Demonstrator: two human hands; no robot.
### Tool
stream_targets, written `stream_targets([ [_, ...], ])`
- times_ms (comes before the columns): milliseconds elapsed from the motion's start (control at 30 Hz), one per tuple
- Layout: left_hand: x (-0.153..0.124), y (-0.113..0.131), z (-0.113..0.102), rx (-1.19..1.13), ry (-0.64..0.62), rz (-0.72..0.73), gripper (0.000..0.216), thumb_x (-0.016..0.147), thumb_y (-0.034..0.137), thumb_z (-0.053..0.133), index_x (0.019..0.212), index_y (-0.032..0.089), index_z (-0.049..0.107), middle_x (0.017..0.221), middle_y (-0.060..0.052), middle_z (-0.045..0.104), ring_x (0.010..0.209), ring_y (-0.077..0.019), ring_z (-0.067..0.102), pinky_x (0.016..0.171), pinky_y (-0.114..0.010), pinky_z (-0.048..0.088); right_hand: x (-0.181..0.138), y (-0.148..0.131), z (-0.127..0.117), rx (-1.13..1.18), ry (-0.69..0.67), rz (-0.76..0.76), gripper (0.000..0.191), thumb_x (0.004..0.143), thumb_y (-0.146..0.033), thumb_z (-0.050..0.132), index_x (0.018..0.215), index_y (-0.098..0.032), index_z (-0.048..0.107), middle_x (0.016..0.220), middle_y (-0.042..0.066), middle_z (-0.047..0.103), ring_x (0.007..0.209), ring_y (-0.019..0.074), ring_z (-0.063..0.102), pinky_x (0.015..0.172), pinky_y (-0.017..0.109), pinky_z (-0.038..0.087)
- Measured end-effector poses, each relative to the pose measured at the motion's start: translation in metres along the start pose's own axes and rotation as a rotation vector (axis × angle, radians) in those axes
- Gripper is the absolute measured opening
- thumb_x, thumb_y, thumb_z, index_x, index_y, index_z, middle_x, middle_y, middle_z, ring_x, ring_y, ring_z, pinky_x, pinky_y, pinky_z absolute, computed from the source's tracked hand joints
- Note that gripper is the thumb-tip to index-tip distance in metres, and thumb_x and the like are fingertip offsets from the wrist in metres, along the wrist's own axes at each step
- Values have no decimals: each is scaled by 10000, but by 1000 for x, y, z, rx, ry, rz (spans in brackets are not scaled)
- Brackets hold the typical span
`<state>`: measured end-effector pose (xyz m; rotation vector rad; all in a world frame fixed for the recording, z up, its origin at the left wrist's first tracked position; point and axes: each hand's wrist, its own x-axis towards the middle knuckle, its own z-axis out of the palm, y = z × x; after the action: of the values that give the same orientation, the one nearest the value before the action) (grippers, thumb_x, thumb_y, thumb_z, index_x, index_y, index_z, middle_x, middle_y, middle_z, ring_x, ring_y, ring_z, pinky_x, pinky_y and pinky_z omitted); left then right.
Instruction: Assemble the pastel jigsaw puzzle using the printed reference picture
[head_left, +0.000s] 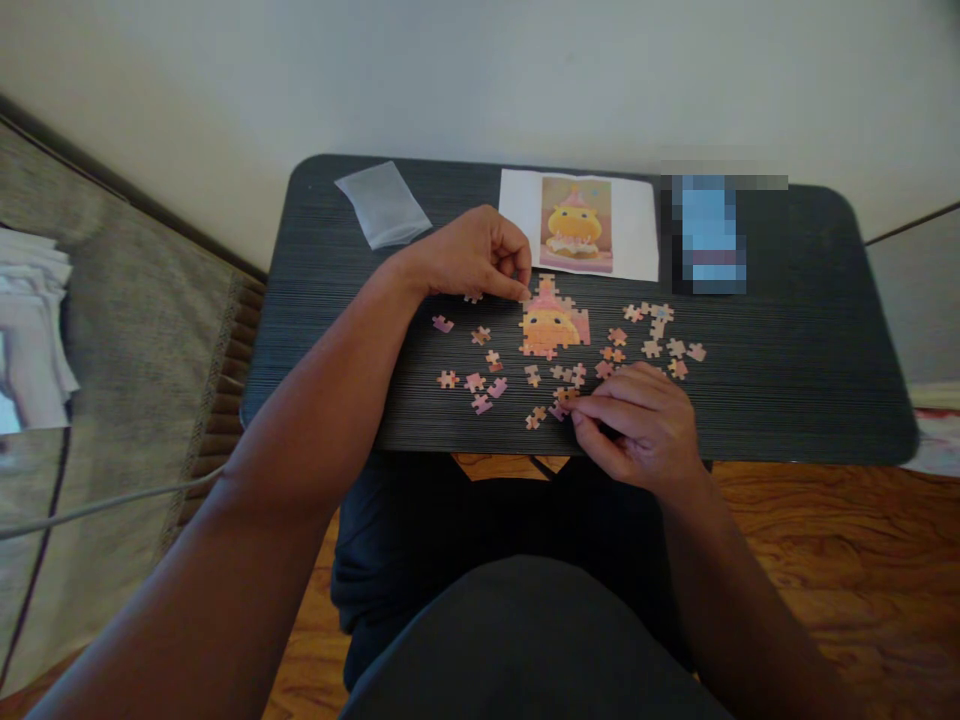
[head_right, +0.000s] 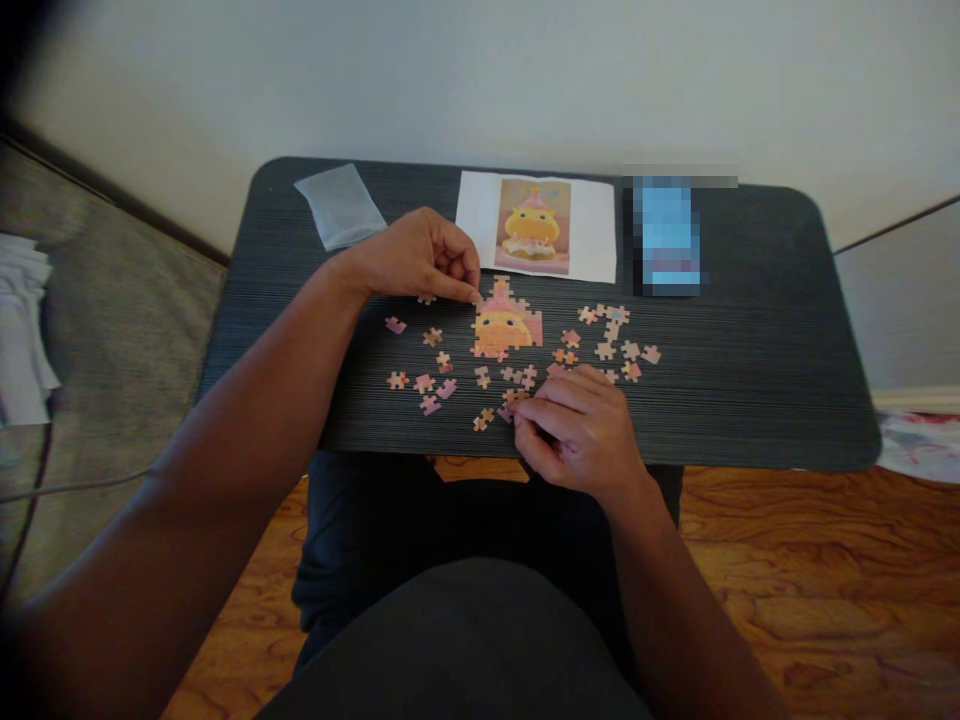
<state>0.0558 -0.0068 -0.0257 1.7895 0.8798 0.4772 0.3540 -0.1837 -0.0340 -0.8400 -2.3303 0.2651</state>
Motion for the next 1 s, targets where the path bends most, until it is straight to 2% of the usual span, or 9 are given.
stream_targets([
  [233, -3, 1, -2, -79, 12, -39, 152, 825, 102, 975, 840, 132, 827, 666, -13, 740, 469, -79, 588, 458, -192, 403, 0, 0, 0, 6, 39, -17, 121, 919, -128, 772, 957, -222, 838, 748, 2, 736, 665, 189, 647, 680, 403, 468],
  [433, -9, 1, -9, -94, 23, -48, 160, 827, 141, 974, 860, 126, 818, 671, -32, 750, 478, -95, 608, 459, -213, 429, -5, 2, -2, -22, 208, -17, 136, 866, -130, 757, 909, -241, 822, 714, -5, 736, 641, 187, 676, 655, 386, 503],
  [567, -15, -4, -22, -29, 56, -55, 217, 827, 247, 997, 874, 135, 817, 678, -31, 741, 531, -96, 584, 491, -239, 404, -10, 1, -2, -8, 252, 71, 145, 858, -189, 746, 888, -287, 848, 739, 8, 777, 644, 207, 705, 646, 403, 525],
  [733, -25, -5, -40, 120, 15, -128, 370, 852, 453, 1011, 956, 153, 821, 698, -23, 764, 600, -93, 524, 535, -260, 390, -12, -4, -5, -9, 313, 216, 152, 851, -214, 744, 850, -311, 862, 705, 5, 778, 611, 214, 682, 623, 424, 515],
  [867, -30, -4, -49, 202, -24, -169, 337, 884, 450, 967, 996, 161, 834, 708, -6, 791, 561, -78, 530, 518, -263, 399, -16, -1, -12, -73, 304, 326, 186, 917, -180, 721, 872, -294, 861, 762, 8, 810, 639, 206, 682, 655, 425, 510],
  [1000, -32, -6, -53, 203, -68, -214, 390, 873, 480, 959, 1046, 157, 827, 675, 26, 787, 519, -68, 550, 482, -240, 414, -28, 18, -23, -195, 247, 327, 152, 950, -191, 745, 889, -267, 862, 821, 22, 839, 694, 219, 726, 691, 424, 523],
])
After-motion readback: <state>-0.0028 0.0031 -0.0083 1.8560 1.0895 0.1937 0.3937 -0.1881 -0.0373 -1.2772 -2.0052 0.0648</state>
